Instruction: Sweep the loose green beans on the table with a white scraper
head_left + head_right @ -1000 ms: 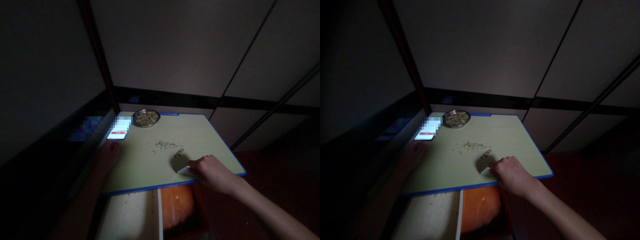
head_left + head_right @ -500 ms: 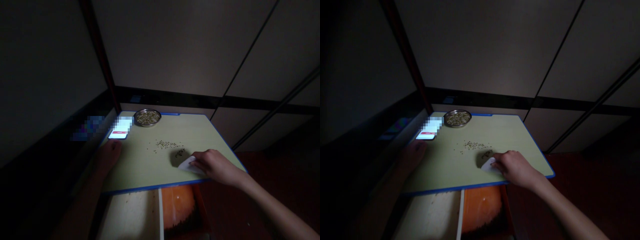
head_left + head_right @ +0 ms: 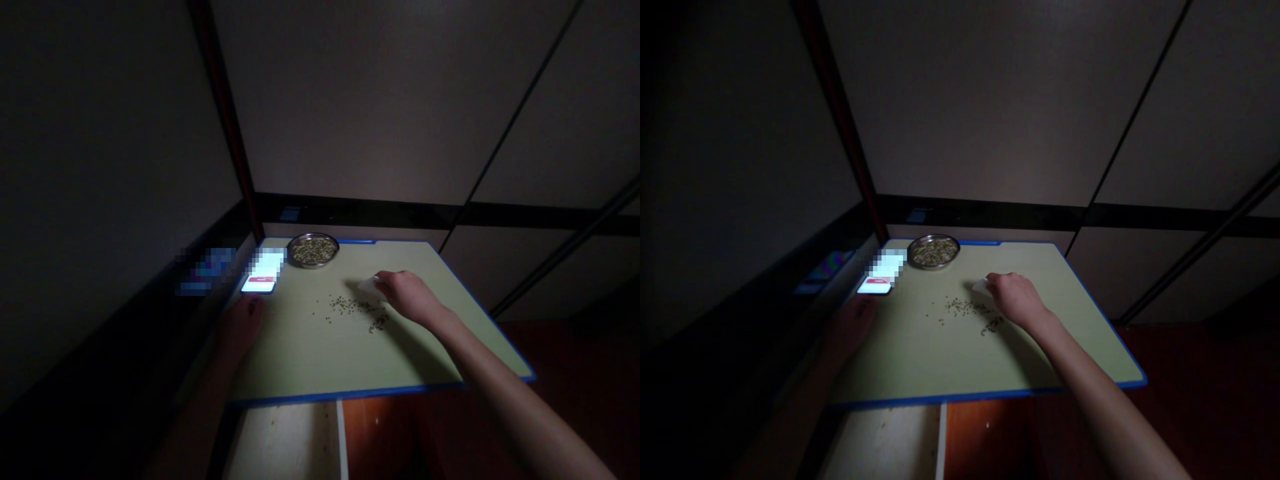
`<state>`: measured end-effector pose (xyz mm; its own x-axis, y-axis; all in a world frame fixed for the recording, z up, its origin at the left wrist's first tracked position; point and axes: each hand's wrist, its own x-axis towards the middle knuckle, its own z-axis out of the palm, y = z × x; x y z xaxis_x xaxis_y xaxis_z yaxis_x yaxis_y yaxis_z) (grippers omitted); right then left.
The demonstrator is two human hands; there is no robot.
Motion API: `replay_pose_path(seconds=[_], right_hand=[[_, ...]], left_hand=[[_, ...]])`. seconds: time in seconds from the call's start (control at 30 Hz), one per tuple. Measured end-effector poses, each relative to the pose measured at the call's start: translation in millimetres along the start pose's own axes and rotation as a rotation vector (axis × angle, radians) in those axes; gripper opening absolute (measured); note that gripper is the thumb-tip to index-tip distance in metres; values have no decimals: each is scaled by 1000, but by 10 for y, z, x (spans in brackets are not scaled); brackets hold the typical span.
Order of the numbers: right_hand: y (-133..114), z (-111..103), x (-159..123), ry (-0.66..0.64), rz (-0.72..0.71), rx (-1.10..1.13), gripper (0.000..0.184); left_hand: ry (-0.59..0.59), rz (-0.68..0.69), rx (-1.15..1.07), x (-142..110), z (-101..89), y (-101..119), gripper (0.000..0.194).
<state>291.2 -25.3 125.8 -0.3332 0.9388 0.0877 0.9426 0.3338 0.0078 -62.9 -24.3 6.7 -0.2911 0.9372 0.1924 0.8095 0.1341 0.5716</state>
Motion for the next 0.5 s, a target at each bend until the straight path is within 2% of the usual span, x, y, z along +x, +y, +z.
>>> replay_pose_path(seconds=[0.13,0.23,0.5], right_hand=[[-261,76,379,-50,-66,21,30],[-477,130,555,-103,-140,-10,31],[-905,65,678,-174,-452,36,28]], left_hand=[[18,2,0,-8,1,-15,35],[19,13,-2,-17,-3,-10,33],[9,-3,-15,-14,-4,-7,35]])
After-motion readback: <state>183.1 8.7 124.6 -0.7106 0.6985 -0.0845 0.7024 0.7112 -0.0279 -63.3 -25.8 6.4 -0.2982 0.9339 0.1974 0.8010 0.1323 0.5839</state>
